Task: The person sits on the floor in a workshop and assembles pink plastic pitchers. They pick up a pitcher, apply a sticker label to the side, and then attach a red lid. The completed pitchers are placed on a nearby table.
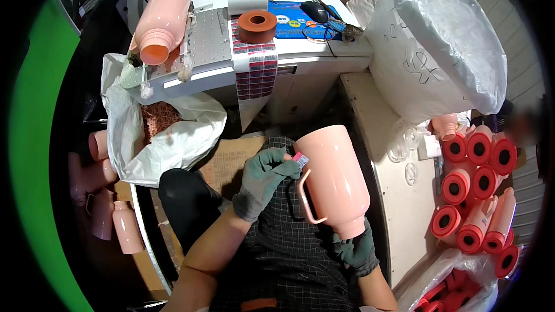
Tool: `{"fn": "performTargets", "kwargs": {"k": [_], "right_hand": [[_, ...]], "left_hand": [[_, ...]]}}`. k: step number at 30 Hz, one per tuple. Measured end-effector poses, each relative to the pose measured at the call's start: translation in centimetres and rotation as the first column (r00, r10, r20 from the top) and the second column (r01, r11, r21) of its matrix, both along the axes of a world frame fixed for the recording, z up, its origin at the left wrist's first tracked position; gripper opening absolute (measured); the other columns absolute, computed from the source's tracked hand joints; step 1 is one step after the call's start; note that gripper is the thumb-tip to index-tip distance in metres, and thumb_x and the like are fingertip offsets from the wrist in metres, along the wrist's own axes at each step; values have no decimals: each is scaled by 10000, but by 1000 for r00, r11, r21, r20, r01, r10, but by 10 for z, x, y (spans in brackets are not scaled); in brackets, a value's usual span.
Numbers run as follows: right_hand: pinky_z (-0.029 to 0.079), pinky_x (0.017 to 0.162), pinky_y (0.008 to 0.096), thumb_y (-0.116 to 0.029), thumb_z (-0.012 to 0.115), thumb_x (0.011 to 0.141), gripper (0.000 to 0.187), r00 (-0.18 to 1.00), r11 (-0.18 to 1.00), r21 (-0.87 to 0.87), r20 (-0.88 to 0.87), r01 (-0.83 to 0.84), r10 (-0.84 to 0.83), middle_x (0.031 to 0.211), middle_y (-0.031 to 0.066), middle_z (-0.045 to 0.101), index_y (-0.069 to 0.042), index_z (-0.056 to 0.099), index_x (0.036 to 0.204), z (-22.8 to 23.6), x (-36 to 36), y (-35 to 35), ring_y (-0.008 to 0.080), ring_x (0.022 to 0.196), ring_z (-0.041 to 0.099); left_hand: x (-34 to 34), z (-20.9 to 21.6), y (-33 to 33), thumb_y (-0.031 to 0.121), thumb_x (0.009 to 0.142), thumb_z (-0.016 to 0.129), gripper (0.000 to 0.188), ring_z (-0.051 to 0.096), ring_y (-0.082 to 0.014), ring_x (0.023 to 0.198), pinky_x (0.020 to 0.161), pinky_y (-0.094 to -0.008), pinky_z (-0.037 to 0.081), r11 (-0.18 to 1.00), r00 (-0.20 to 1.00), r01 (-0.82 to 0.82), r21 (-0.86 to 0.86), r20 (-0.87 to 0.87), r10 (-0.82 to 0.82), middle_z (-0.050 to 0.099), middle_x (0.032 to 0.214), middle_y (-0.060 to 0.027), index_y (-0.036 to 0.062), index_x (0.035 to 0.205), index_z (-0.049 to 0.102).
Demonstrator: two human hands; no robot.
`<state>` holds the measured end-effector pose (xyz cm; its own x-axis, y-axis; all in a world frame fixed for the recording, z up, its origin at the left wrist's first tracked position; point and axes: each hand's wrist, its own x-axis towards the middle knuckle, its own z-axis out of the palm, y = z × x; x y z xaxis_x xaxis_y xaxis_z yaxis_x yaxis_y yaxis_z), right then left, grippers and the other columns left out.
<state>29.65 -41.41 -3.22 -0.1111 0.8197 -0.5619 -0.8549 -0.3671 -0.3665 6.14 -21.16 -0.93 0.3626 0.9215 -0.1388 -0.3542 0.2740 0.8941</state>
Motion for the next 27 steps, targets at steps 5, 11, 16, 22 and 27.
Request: {"fn": "performTargets", "kwargs": {"k": [5, 11, 16, 22, 27], "right_hand": [[540, 994, 444, -193, 580, 987, 491, 60, 808, 16, 998, -588, 24, 1354, 178, 667, -32, 552, 1450, 27, -19, -5, 349, 1193, 669], [558, 971, 370, -144, 540, 1019, 467, 331, 868, 19, 929, -497, 169, 1337, 154, 675, 0, 518, 1462, 2, -36, -27, 266, 1166, 682], [543, 982, 332, -111, 472, 1055, 482, 352, 782, 144, 930, -607, 101, 1356, 141, 654, 7, 439, 1521, -7, -29, -27, 223, 1172, 663], [549, 1003, 340, -99, 511, 1049, 503, 300, 789, 70, 942, -611, 149, 1387, 152, 636, -17, 418, 1537, -15, -29, -28, 245, 1208, 661], [568, 969, 376, -120, 585, 985, 487, 61, 797, 66, 997, -600, -36, 1349, 146, 672, -38, 511, 1459, -17, -37, -27, 280, 1177, 688]], "left_hand": [[-12, 7, -7, 41, 952, 705, 95, 710, -140, 831, 789, -270, 574, 993, 993, 90, -82, 78, -83, 741, 926, -88, -19, 1025, 707], [-22, 24, -12, 56, 941, 716, 119, 695, -129, 784, 758, -256, 562, 970, 978, 207, -128, 9, -208, 718, 872, -85, -54, 985, 708], [-31, 29, -10, 91, 933, 732, 152, 693, -126, 754, 722, -252, 562, 960, 973, 227, -161, 8, -229, 721, 867, -81, -54, 976, 717], [-36, 34, -12, 100, 916, 772, 168, 661, -94, 744, 689, -243, 534, 962, 972, 214, -167, -63, -227, 721, 860, -59, -53, 975, 736], [-39, 29, -19, 101, 880, 805, 178, 643, -82, 725, 672, -241, 524, 980, 957, 183, 75, -241, -160, 701, 848, -42, -45, 958, 738]]}}
